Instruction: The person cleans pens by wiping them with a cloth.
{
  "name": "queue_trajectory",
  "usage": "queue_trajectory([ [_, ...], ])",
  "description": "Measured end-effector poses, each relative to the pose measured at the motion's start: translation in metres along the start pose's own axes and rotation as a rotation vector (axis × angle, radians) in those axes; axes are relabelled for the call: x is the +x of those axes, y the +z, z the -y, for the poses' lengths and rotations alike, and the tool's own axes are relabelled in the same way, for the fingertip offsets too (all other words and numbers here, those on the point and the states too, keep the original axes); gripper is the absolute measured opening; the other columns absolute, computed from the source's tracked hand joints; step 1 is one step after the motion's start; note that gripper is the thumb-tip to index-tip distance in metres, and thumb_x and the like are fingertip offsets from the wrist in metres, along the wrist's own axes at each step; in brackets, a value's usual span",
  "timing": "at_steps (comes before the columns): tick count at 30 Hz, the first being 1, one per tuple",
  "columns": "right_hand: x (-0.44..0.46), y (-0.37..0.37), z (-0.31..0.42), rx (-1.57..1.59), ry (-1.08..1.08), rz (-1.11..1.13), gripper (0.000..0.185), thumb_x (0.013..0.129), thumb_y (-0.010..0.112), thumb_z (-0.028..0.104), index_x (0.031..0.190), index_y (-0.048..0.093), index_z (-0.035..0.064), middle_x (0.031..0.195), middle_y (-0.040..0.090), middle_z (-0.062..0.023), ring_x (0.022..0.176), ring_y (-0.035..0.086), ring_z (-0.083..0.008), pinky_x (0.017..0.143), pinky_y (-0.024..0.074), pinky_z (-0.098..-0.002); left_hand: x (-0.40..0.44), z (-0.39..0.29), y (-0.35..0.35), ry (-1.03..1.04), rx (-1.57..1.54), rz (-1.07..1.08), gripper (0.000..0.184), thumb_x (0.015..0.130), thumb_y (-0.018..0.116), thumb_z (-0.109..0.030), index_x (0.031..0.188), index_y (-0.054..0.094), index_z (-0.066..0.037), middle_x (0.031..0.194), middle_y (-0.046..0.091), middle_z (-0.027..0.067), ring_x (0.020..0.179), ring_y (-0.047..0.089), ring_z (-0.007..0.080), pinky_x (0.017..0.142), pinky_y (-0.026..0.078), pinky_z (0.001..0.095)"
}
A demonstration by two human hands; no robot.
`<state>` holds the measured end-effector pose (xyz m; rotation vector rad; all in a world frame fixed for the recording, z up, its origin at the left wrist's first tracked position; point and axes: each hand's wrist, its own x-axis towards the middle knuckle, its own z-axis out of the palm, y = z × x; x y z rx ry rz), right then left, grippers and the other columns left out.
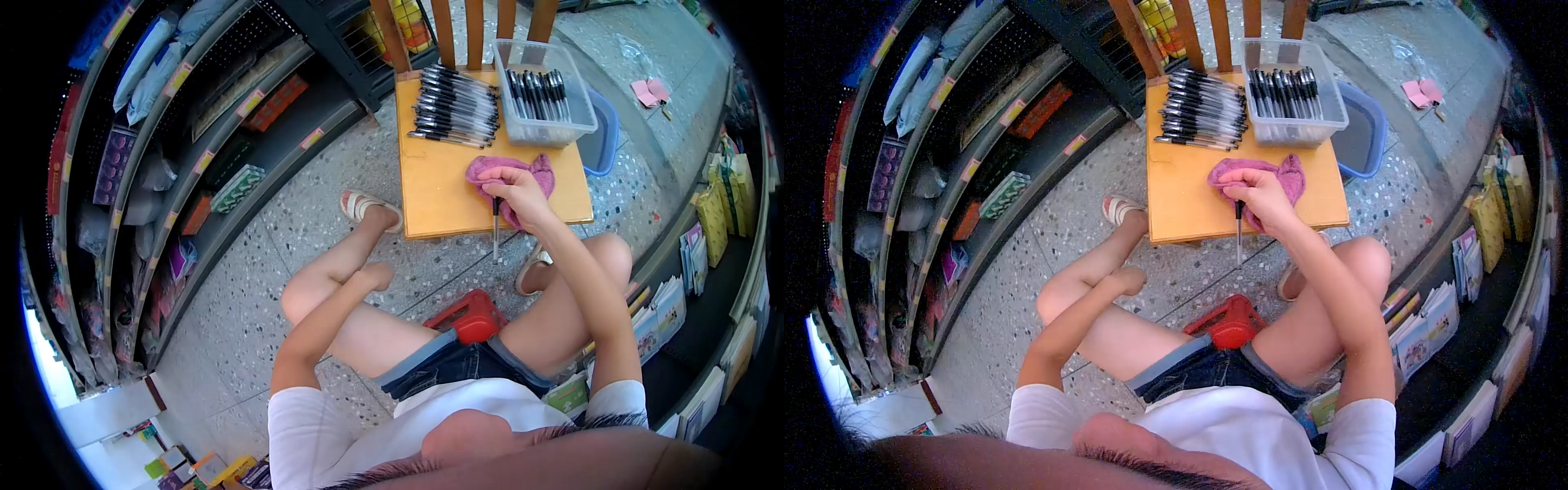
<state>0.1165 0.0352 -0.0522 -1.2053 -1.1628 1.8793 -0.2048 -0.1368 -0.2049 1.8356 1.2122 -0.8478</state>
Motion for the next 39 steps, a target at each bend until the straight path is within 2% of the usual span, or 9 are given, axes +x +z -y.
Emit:
queue_trajectory([
  [3,-0.001,0.003,0.006,0.082,-0.073,0.007,0.016,0.081,0.059,0.001,0.096,0.063,-0.0006,0.084,0.064,-0.0035,0.070,0.057,-0.0082,0.063,0.0457,-0.0209,-0.042,-0.043,-0.072,0.203,-0.293,-0.083,0.035,0.079,0.058,-0.020,0.108,0.059,0.000,0.099,0.064,0.0155,0.094,0.061,0.0252,0.080,0.046,0.0402],
  [5,-0.001,0.003,0.010,0.142,-0.107,0.005,0.017,0.082,0.058,0.001,0.098,0.063,-0.0011,0.087,0.065,-0.0045,0.073,0.058,-0.0092,0.066,0.0472,-0.0214,-0.101,-0.090,-0.139,0.327,-0.552,-0.189,0.027,0.082,0.058,-0.016,0.104,0.061,0.001,0.079,0.066,0.0109,0.068,0.064,0.0173,0.062,0.049,0.0318],
  [8,-0.005,0.002,0.022,0.325,-0.081,-0.001,0.018,0.082,0.058,0.001,0.100,0.062,-0.0004,0.092,0.065,-0.0055,0.077,0.060,-0.0102,0.070,0.0485,-0.0227,-0.111,-0.121,-0.177,0.403,-1.024,-0.340,0.026,0.088,0.057,-0.018,0.105,0.059,0.001,0.082,0.064,0.0060,0.074,0.061,0.0123,0.063,0.049,0.0260],
  [12,-0.006,-0.009,0.026,0.521,-0.127,-0.013,0.015,0.085,0.057,0.003,0.099,0.060,0.0033,0.091,0.064,-0.0029,0.081,0.060,-0.0105,0.073,0.0488,-0.0241,-0.066,-0.153,-0.218,0.357,-0.886,-0.771,0.025,0.088,0.058,-0.017,0.104,0.058,0.002,0.082,0.063,0.0047,0.074,0.060,0.0102,0.063,0.048,0.0241],
  [19,-0.025,-0.022,0.044,0.785,-0.199,-0.043,0.013,0.089,0.053,0.007,0.100,0.059,0.0035,0.094,0.063,-0.0055,0.084,0.061,-0.0121,0.075,0.0494,-0.0260,-0.027,-0.184,-0.235,0.525,-1.237,-0.714,0.018,0.087,0.057,-0.011,0.098,0.056,0.004,0.077,0.065,0.0089,0.069,0.064,0.0135,0.060,0.048,0.0229],
  [22,-0.030,-0.031,0.049,0.828,-0.174,0.105,0.018,0.089,0.053,0.008,0.104,0.059,0.0022,0.096,0.063,-0.0062,0.086,0.060,-0.0116,0.077,0.0487,-0.0259,-0.029,-0.184,-0.238,0.581,-1.342,-0.686,0.015,0.089,0.054,-0.007,0.099,0.055,0.005,0.081,0.065,0.0092,0.069,0.064,0.0141,0.061,0.049,0.0226],
  [26,-0.029,-0.034,0.045,0.121,-0.411,0.015,0.028,0.086,0.057,0.005,0.113,0.057,-0.0001,0.095,0.061,-0.0024,0.083,0.057,-0.0074,0.072,0.0482,-0.0234,-0.042,-0.187,-0.240,0.552,-1.350,-0.687,0.016,0.088,0.054,-0.007,0.099,0.056,0.005,0.077,0.065,0.0087,0.068,0.064,0.0132,0.060,0.049,0.0234],
  [32,-0.019,-0.032,0.039,0.019,-0.401,0.008,0.027,0.086,0.058,0.006,0.113,0.057,0.0000,0.096,0.061,-0.0019,0.079,0.054,-0.0036,0.065,0.0462,-0.0197,-0.051,-0.193,-0.235,0.430,-1.068,-0.792,0.016,0.089,0.054,-0.007,0.099,0.061,0.003,0.071,0.062,0.0035,0.064,0.059,0.0086,0.058,0.049,0.0226],
  [39,-0.015,-0.029,0.043,0.053,-0.463,-0.126,0.017,0.091,0.053,0.011,0.105,0.053,0.0011,0.093,0.060,-0.0009,0.082,0.056,-0.0046,0.069,0.0460,-0.0190,-0.045,-0.198,-0.236,0.471,-1.111,-0.854,0.017,0.086,0.057,-0.009,0.097,0.062,0.003,0.068,0.065,0.0100,0.061,0.064,0.0113,0.054,0.049,0.0247],
])
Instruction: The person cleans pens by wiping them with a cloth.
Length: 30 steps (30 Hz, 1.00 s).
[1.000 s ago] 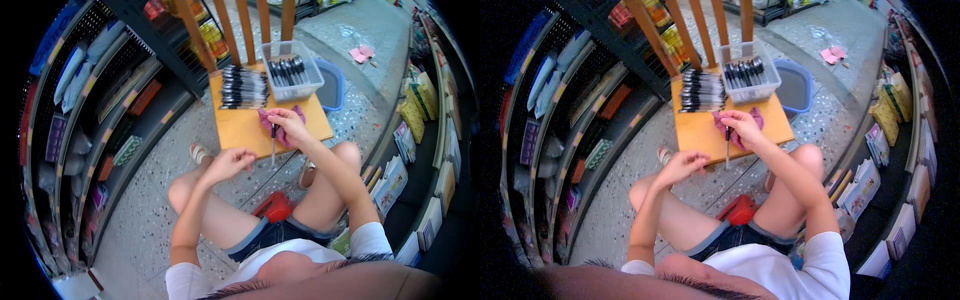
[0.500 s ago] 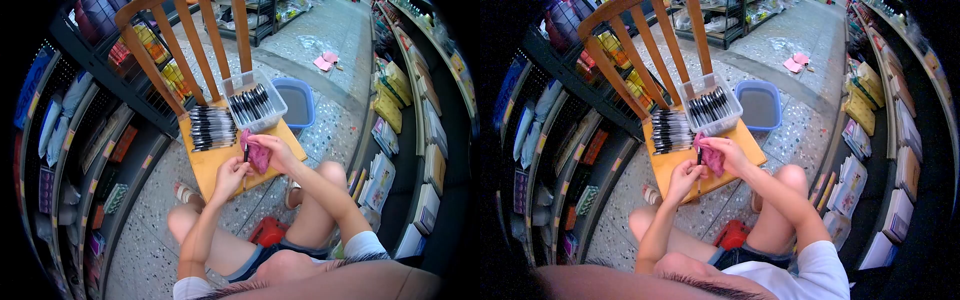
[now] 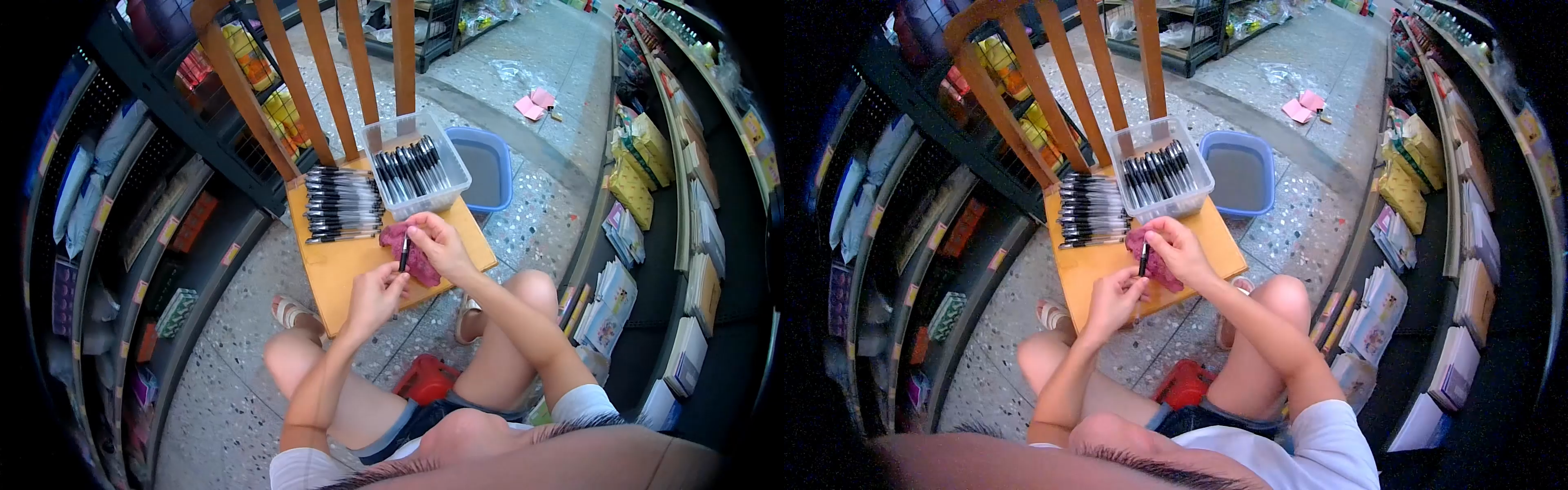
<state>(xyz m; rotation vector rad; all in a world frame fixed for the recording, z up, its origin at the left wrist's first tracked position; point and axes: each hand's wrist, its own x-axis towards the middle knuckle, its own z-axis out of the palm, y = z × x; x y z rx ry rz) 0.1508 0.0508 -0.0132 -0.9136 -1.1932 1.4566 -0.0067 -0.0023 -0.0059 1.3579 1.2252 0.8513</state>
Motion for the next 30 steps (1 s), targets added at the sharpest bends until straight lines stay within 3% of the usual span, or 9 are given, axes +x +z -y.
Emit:
queue_trajectory([
  [3,0.002,-0.001,0.002,0.165,0.030,-0.075,0.015,0.091,0.052,0.012,0.103,0.051,0.0030,0.089,0.059,-0.0004,0.081,0.057,-0.0055,0.071,0.0470,-0.0199,0.001,0.005,-0.005,0.040,0.066,-0.037,0.017,0.085,0.058,-0.010,0.096,0.062,0.002,0.066,0.065,0.0099,0.060,0.064,0.0112,0.053,0.048,0.0246],
  [7,-0.004,-0.006,0.007,0.305,0.132,0.052,0.013,0.089,0.055,0.009,0.099,0.058,0.0019,0.092,0.061,-0.0019,0.084,0.057,-0.0072,0.075,0.0474,-0.0230,-0.001,-0.004,-0.007,0.014,0.115,-0.070,0.019,0.084,0.061,-0.013,0.095,0.063,0.002,0.065,0.065,0.0103,0.058,0.064,0.0127,0.052,0.048,0.0261],
  [11,-0.008,0.008,0.004,-0.180,-0.185,0.124,0.011,0.083,0.059,0.003,0.091,0.066,-0.0010,0.091,0.061,-0.0008,0.081,0.055,-0.0077,0.074,0.0442,-0.0222,-0.007,-0.020,-0.006,-0.024,0.113,-0.074,0.018,0.083,0.061,-0.010,0.093,0.062,0.005,0.068,0.066,0.0097,0.061,0.063,0.0106,0.054,0.048,0.0244],
  [14,-0.002,0.000,-0.004,-0.126,-0.132,0.142,0.011,0.084,0.057,0.002,0.092,0.064,-0.0018,0.093,0.061,-0.0023,0.083,0.055,-0.0076,0.074,0.0439,-0.0216,0.000,-0.004,-0.003,0.058,0.242,-0.098,0.018,0.082,0.062,-0.011,0.092,0.063,0.004,0.069,0.067,0.0113,0.060,0.063,0.0112,0.055,0.048,0.0260],
  [17,-0.003,0.002,-0.005,-0.056,-0.041,0.056,0.010,0.086,0.055,0.003,0.091,0.061,-0.0024,0.089,0.061,-0.0023,0.081,0.055,-0.0076,0.073,0.0442,-0.0220,0.000,-0.009,-0.002,0.090,0.264,-0.094,0.019,0.082,0.062,-0.011,0.093,0.064,0.004,0.070,0.067,0.0126,0.061,0.064,0.0123,0.056,0.049,0.0267],
  [20,-0.001,0.012,0.004,-0.050,-0.092,-0.083,0.009,0.088,0.053,0.005,0.091,0.058,-0.0015,0.081,0.061,-0.0011,0.078,0.054,-0.0064,0.070,0.0446,-0.0224,-0.002,-0.015,0.001,0.127,0.309,-0.102,0.020,0.082,0.062,-0.011,0.095,0.064,0.004,0.071,0.067,0.0134,0.063,0.065,0.0135,0.056,0.049,0.0270],
  [23,0.002,0.003,-0.002,-0.210,-0.059,-0.124,0.010,0.089,0.051,0.005,0.095,0.056,-0.0010,0.081,0.061,-0.0017,0.078,0.054,-0.0064,0.069,0.0452,-0.0229,0.001,-0.005,0.004,0.143,0.246,-0.145,0.020,0.081,0.063,-0.011,0.096,0.064,0.003,0.071,0.067,0.0134,0.062,0.065,0.0138,0.056,0.049,0.0269],
  [26,0.005,-0.006,-0.016,-0.257,-0.045,-0.066,0.013,0.089,0.051,0.005,0.100,0.054,-0.0012,0.084,0.061,-0.0028,0.077,0.055,-0.0068,0.069,0.0454,-0.0225,0.002,-0.001,0.001,0.105,0.283,-0.184,0.020,0.080,0.065,-0.011,0.094,0.065,0.003,0.070,0.067,0.0130,0.060,0.064,0.0130,0.055,0.048,0.0268],
  [30,-0.002,0.015,0.001,-0.010,-0.068,-0.007,0.015,0.088,0.053,0.006,0.101,0.053,-0.0012,0.080,0.061,-0.0026,0.074,0.057,-0.0069,0.065,0.0458,-0.0225,0.000,-0.006,-0.007,0.089,0.343,-0.207,0.018,0.077,0.067,-0.011,0.089,0.065,0.002,0.068,0.067,0.0119,0.059,0.064,0.0126,0.054,0.048,0.0264],
])
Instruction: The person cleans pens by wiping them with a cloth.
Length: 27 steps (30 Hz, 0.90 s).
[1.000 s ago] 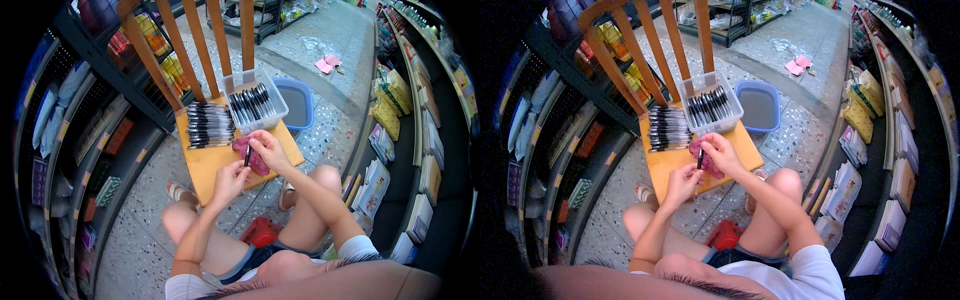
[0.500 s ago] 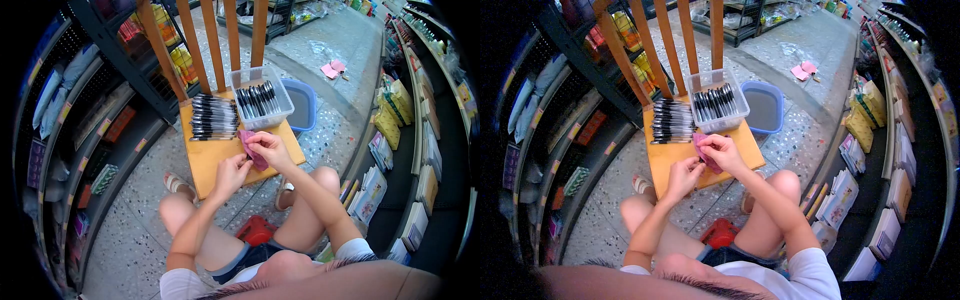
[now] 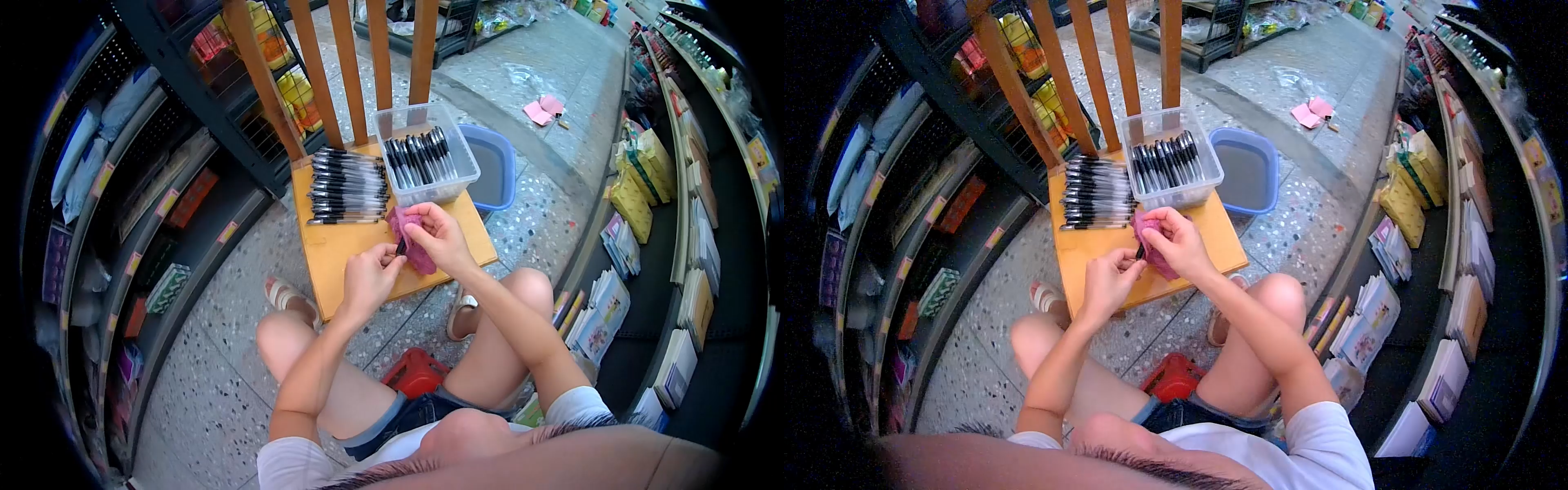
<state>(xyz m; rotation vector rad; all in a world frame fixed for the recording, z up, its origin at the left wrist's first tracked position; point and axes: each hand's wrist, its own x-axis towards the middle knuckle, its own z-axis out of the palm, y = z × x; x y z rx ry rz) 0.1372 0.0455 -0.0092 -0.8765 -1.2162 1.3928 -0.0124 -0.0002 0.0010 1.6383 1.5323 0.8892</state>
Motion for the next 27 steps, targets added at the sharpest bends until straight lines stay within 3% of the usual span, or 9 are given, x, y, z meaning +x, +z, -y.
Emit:
queue_trajectory([
  [5,0.001,-0.006,-0.014,-0.233,-0.032,0.043,0.015,0.085,0.056,0.008,0.097,0.054,-0.0010,0.076,0.062,-0.0039,0.070,0.059,-0.0080,0.061,0.0465,-0.0246,-0.003,0.007,0.008,0.085,0.078,-0.077,0.016,0.075,0.069,-0.011,0.083,0.065,0.002,0.067,0.066,0.0120,0.057,0.064,0.0144,0.052,0.048,0.0268],
  [11,0.004,-0.006,0.009,-0.473,-0.052,-0.082,0.016,0.089,0.052,0.015,0.090,0.057,-0.0005,0.070,0.060,-0.0043,0.067,0.057,-0.0089,0.062,0.0469,-0.0274,-0.002,0.008,0.012,0.149,0.116,-0.105,0.015,0.076,0.068,-0.010,0.084,0.064,0.001,0.066,0.065,0.0122,0.058,0.064,0.0134,0.053,0.049,0.0264],
  [14,0.007,-0.013,0.002,-0.386,-0.060,-0.105,0.017,0.093,0.048,0.015,0.095,0.057,-0.0001,0.074,0.061,-0.0032,0.071,0.057,-0.0077,0.063,0.0463,-0.0246,-0.001,0.002,0.005,0.066,-0.038,-0.014,0.014,0.079,0.066,-0.009,0.086,0.063,0.003,0.067,0.066,0.0099,0.061,0.063,0.0111,0.055,0.049,0.0253],
  [20,0.005,-0.007,-0.002,0.264,0.174,0.065,0.022,0.095,0.046,0.017,0.108,0.052,0.0004,0.092,0.061,-0.0015,0.081,0.057,-0.0062,0.072,0.0476,-0.0210,0.002,0.009,0.006,-0.101,-0.516,0.138,0.016,0.086,0.058,-0.007,0.095,0.061,0.007,0.080,0.065,0.0073,0.069,0.064,0.0129,0.061,0.050,0.0249],
  [26,0.003,-0.010,-0.010,0.478,0.286,0.145,0.031,0.093,0.050,0.018,0.120,0.048,0.0025,0.105,0.062,-0.0077,0.089,0.062,-0.0124,0.076,0.0526,-0.0276,0.004,0.010,0.000,-0.138,-0.608,0.302,0.019,0.091,0.052,-0.012,0.096,0.060,0.005,0.083,0.064,0.0083,0.074,0.063,0.0142,0.068,0.051,0.0259],
  [27,0.002,-0.008,-0.006,0.511,0.296,0.143,0.030,0.092,0.052,0.018,0.118,0.050,0.0030,0.102,0.062,-0.0064,0.085,0.062,-0.0118,0.073,0.0532,-0.0269,0.004,0.009,-0.001,-0.137,-0.650,0.329,0.019,0.091,0.051,-0.012,0.096,0.059,0.005,0.082,0.064,0.0078,0.073,0.062,0.0135,0.068,0.051,0.0255],
])
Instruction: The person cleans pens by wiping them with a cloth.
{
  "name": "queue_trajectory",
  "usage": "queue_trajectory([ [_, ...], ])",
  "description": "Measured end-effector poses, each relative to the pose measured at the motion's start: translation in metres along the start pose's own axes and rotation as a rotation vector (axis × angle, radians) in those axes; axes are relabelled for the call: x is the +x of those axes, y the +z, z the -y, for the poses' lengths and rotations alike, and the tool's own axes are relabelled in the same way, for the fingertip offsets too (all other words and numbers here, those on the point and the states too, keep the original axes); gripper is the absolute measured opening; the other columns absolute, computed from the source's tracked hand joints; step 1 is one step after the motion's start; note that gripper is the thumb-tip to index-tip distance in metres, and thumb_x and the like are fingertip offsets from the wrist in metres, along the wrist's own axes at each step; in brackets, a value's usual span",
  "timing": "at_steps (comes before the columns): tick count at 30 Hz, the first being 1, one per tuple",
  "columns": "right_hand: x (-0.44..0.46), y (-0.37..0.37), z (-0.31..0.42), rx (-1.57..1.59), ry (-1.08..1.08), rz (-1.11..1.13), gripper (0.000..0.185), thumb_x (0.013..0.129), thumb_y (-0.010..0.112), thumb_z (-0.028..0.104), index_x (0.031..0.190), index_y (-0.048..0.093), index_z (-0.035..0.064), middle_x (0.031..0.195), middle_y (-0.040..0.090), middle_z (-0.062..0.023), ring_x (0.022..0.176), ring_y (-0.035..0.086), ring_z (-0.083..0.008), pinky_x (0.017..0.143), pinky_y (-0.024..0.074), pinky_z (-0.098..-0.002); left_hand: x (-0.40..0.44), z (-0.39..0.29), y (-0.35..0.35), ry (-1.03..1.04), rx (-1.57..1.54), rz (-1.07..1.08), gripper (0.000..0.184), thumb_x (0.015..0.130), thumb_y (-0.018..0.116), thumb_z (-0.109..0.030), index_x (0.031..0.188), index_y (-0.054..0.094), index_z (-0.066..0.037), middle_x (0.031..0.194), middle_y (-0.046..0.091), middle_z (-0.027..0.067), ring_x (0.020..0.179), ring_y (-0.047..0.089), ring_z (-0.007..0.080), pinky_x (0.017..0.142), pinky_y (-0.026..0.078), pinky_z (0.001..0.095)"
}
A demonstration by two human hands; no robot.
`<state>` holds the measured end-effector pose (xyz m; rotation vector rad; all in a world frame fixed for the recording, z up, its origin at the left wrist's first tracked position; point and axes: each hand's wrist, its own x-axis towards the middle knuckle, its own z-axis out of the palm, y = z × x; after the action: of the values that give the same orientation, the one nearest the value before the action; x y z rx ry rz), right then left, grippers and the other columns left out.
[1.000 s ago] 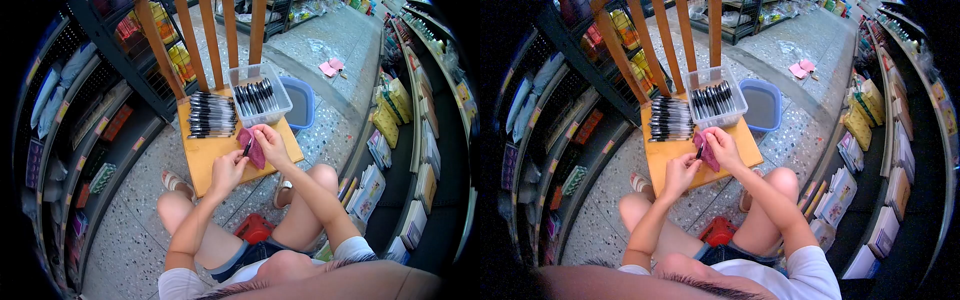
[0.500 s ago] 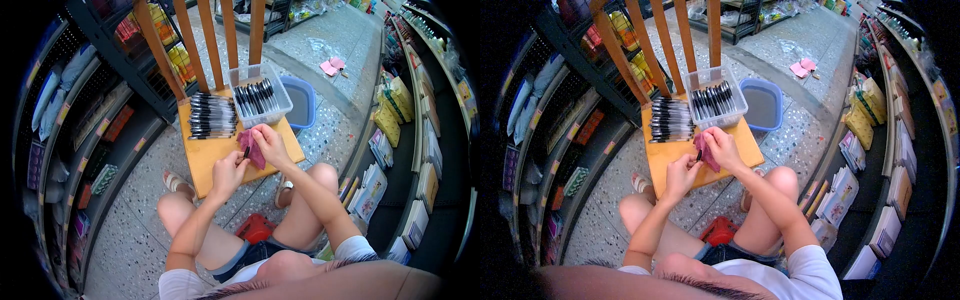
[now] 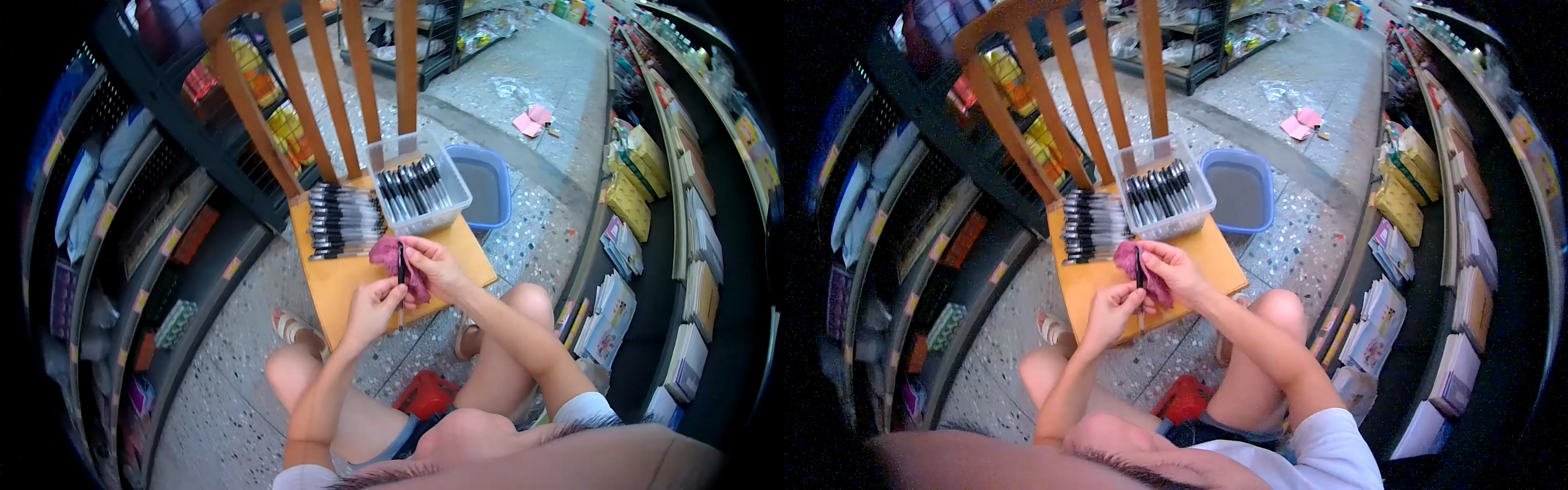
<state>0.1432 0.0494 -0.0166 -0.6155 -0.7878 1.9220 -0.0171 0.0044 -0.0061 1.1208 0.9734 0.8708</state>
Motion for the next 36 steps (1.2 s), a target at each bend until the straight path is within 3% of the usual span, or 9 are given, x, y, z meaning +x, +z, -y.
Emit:
queue_trajectory([
  [3,-0.005,0.006,0.008,0.087,0.045,0.065,0.030,0.091,0.053,0.019,0.118,0.050,0.0038,0.099,0.062,-0.0053,0.082,0.062,-0.0114,0.070,0.0532,-0.0258,-0.003,-0.007,0.001,-0.010,-0.056,0.084,0.020,0.092,0.049,-0.013,0.096,0.059,0.005,0.080,0.063,0.0067,0.072,0.061,0.0124,0.068,0.051,0.0250],
  [4,-0.004,0.006,0.010,0.085,0.061,0.066,0.029,0.092,0.052,0.019,0.116,0.050,0.0042,0.097,0.062,-0.0057,0.078,0.062,-0.0116,0.064,0.0537,-0.0255,-0.003,-0.010,0.002,-0.005,-0.037,0.101,0.021,0.093,0.048,-0.013,0.096,0.058,0.004,0.080,0.062,0.0067,0.073,0.061,0.0127,0.068,0.051,0.0255],
  [11,-0.008,0.015,0.023,0.008,0.003,0.106,0.024,0.091,0.053,0.018,0.111,0.053,0.0038,0.092,0.062,-0.0043,0.074,0.060,-0.0094,0.061,0.0521,-0.0245,0.002,-0.010,0.005,-0.008,-0.034,0.129,0.020,0.093,0.048,-0.017,0.095,0.057,0.002,0.084,0.063,0.0079,0.075,0.063,0.0166,0.071,0.051,0.0287],
  [16,0.001,0.013,0.015,-0.065,-0.157,-0.110,0.021,0.092,0.051,0.015,0.108,0.053,0.0007,0.094,0.060,-0.0040,0.084,0.058,-0.0088,0.076,0.0496,-0.0250,0.002,-0.006,0.010,-0.067,-0.061,0.055,0.021,0.089,0.056,-0.012,0.102,0.056,0.004,0.085,0.064,0.0080,0.076,0.063,0.0152,0.071,0.050,0.0265],
  [18,0.002,0.007,0.020,-0.066,-0.208,-0.129,0.021,0.092,0.051,0.015,0.108,0.052,0.0007,0.095,0.060,-0.0040,0.084,0.058,-0.0091,0.075,0.0496,-0.0251,-0.001,0.000,0.009,-0.128,-0.059,0.055,0.023,0.086,0.059,-0.008,0.104,0.056,0.006,0.086,0.064,0.0074,0.076,0.062,0.0124,0.070,0.049,0.0234],
  [25,0.001,0.004,0.023,-0.012,-0.251,-0.183,0.021,0.093,0.049,0.013,0.110,0.050,0.0010,0.096,0.059,-0.0041,0.083,0.059,-0.0106,0.074,0.0498,-0.0250,-0.005,0.018,0.016,0.006,0.031,-0.016,0.020,0.085,0.061,-0.006,0.100,0.060,0.005,0.080,0.063,0.0031,0.073,0.060,0.0082,0.065,0.048,0.0196],
  [36,-0.004,0.015,0.011,-0.024,-0.206,-0.128,0.031,0.093,0.049,0.015,0.121,0.047,-0.0001,0.099,0.060,-0.0049,0.082,0.060,-0.0117,0.072,0.0513,-0.0251,-0.016,0.034,0.030,0.034,-0.121,-0.073,0.025,0.089,0.055,-0.008,0.110,0.055,0.006,0.087,0.060,0.0047,0.076,0.059,0.0101,0.070,0.052,0.0243],
])
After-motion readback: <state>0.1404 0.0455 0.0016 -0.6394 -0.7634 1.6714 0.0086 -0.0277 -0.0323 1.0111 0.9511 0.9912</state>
